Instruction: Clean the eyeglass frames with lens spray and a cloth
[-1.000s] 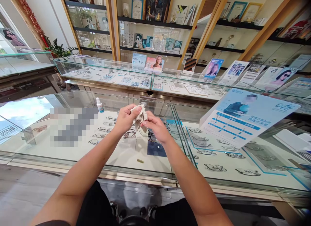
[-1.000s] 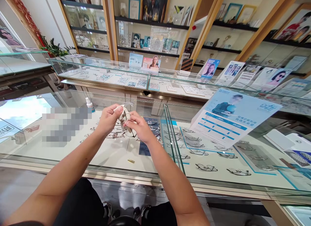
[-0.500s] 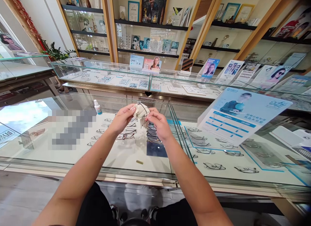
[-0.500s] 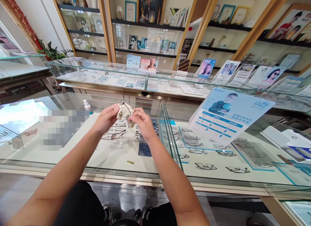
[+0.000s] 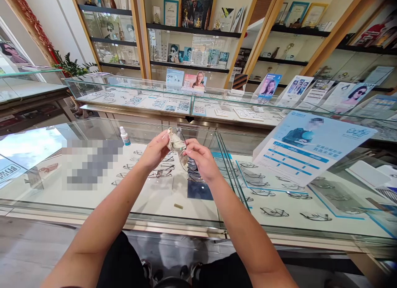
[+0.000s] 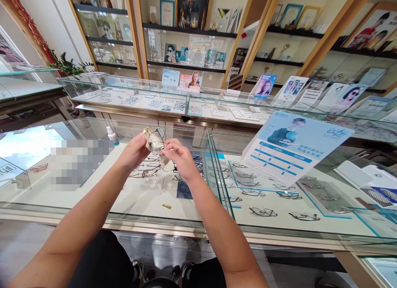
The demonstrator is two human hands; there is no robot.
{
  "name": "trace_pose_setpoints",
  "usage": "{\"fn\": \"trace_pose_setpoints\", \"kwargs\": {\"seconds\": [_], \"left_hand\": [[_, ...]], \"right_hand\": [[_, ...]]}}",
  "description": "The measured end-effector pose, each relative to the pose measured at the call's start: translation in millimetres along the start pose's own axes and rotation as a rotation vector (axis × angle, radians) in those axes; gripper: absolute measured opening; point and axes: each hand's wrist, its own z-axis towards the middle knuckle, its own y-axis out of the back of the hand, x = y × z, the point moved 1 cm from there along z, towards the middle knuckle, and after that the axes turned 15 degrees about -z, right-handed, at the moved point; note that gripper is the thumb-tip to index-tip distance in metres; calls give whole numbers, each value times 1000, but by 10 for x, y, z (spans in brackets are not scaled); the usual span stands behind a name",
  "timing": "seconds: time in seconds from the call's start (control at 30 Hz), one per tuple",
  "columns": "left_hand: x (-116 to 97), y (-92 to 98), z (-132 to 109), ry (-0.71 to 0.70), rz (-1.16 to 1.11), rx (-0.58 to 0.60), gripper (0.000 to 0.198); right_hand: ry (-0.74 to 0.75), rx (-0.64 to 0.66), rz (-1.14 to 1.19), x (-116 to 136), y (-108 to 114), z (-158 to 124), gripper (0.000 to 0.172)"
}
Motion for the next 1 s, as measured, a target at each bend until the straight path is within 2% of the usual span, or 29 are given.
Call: {"fn": "trace_pose_setpoints", "kwargs": {"seconds": [0.23,0.43,0.63,0.8,0.87,0.9,0.93,1.0], "left_hand": [[-33,-20,26,73,-167,-122,44],[-94,7,38,37,-177,-254,36],[-152,-2,43,-40,-147,-195,39],[-139,-9,22,-14,-56,-62,34],[-108,16,3,-94,103,-12,25],[-95,28,-11,-184,232,4,24],[-85,37,-28,-300,384,19,27],[-69,37,-66,-542,682,68,49]], "right_hand": [[21,-70,21,43,49,11,27],[26,-141,24,45,109,25,28],[-26,-148,150,82,140,30,29],[-36,-108,235,90,107,15,29],[-14,-82,236,74,101,9,29],[-4,-62,222,64,104,8,29],[3,-38,196,53,111,9,30],[19,11,122,34,140,16,32]]}}
